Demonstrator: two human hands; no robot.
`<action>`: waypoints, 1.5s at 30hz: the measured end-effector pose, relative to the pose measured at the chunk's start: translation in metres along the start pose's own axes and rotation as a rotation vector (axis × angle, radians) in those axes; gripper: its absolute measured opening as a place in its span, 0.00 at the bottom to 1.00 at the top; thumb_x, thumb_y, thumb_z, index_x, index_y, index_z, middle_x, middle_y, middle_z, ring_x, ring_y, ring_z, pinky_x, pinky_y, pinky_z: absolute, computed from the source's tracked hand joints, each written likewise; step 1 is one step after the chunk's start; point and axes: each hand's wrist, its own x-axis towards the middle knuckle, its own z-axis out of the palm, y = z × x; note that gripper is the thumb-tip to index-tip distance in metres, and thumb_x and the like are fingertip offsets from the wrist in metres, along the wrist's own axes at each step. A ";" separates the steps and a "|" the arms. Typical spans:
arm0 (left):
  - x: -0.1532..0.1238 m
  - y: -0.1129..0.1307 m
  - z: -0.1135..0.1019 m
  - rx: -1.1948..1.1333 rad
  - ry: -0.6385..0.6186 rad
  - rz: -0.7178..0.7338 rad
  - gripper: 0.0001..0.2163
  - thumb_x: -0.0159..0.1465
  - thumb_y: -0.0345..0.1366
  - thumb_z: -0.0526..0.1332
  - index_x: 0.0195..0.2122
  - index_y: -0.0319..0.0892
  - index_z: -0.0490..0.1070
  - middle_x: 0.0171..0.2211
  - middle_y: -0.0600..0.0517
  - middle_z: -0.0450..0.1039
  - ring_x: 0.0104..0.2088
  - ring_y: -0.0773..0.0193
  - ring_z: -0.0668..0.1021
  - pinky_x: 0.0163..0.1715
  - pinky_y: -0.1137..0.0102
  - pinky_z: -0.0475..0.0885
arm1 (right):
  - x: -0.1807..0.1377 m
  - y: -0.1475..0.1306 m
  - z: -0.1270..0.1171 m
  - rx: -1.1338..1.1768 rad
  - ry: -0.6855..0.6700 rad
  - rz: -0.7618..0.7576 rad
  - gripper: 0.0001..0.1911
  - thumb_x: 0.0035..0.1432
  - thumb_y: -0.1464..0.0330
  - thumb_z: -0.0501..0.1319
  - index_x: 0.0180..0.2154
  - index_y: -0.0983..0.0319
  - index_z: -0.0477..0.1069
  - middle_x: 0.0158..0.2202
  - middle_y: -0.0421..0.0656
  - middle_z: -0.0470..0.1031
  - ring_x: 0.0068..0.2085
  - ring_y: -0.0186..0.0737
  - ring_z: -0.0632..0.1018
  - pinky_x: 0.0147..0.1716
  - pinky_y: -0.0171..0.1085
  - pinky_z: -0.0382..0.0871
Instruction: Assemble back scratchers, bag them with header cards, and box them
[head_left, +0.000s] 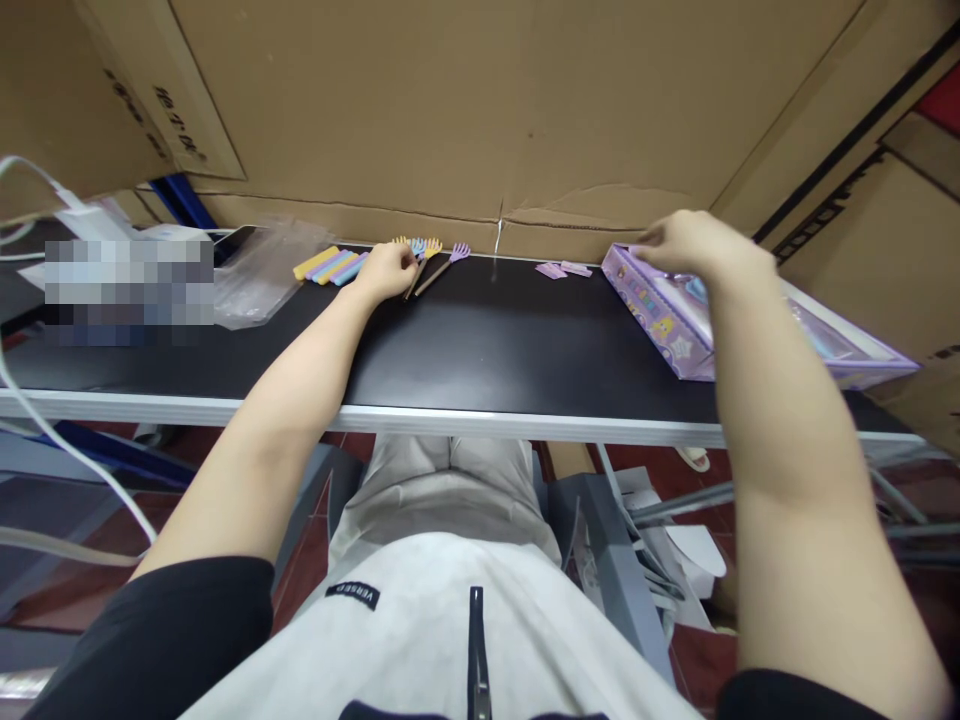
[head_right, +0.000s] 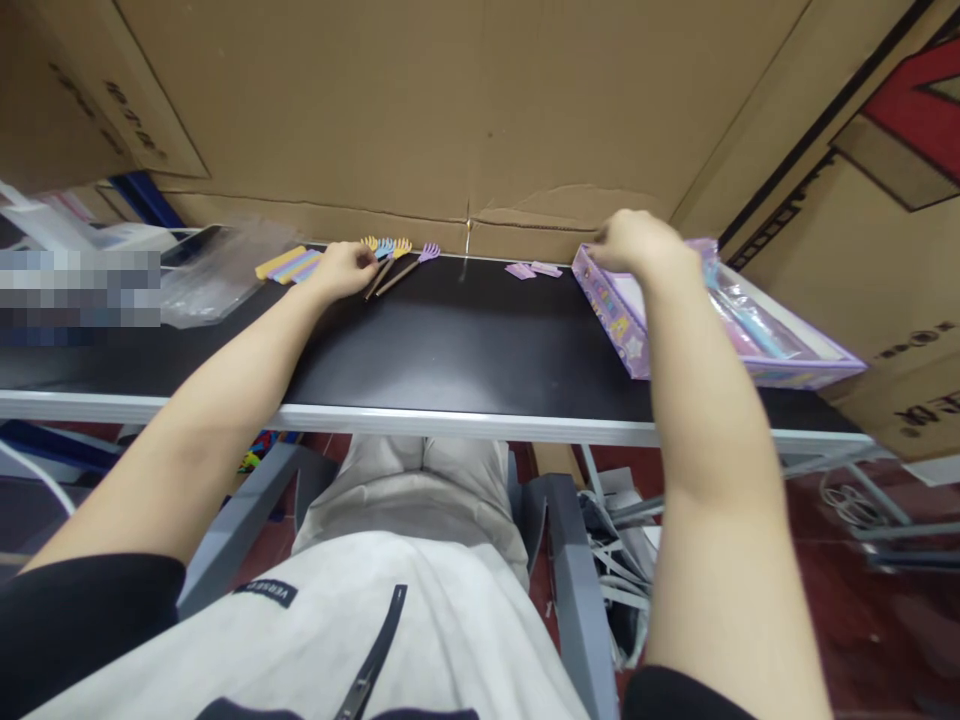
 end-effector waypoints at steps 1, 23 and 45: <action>0.000 -0.001 0.001 0.012 -0.007 0.004 0.09 0.60 0.28 0.60 0.26 0.47 0.64 0.34 0.45 0.74 0.50 0.48 0.78 0.65 0.56 0.68 | -0.003 -0.027 -0.002 -0.008 -0.069 -0.038 0.19 0.69 0.71 0.67 0.57 0.75 0.83 0.56 0.65 0.82 0.62 0.59 0.82 0.60 0.50 0.72; 0.006 -0.011 0.014 0.273 -0.093 0.028 0.03 0.63 0.33 0.65 0.37 0.43 0.77 0.61 0.31 0.74 0.70 0.26 0.67 0.68 0.33 0.62 | -0.001 -0.145 0.106 0.025 -0.205 -0.638 0.27 0.67 0.75 0.58 0.65 0.65 0.79 0.65 0.51 0.79 0.66 0.52 0.79 0.67 0.45 0.73; -0.008 0.013 0.008 0.549 -0.347 -0.019 0.28 0.78 0.45 0.48 0.73 0.39 0.68 0.77 0.36 0.59 0.77 0.36 0.60 0.74 0.40 0.59 | -0.020 -0.160 0.088 -0.055 -0.284 -0.590 0.27 0.72 0.75 0.56 0.68 0.68 0.75 0.69 0.54 0.74 0.69 0.53 0.76 0.69 0.43 0.70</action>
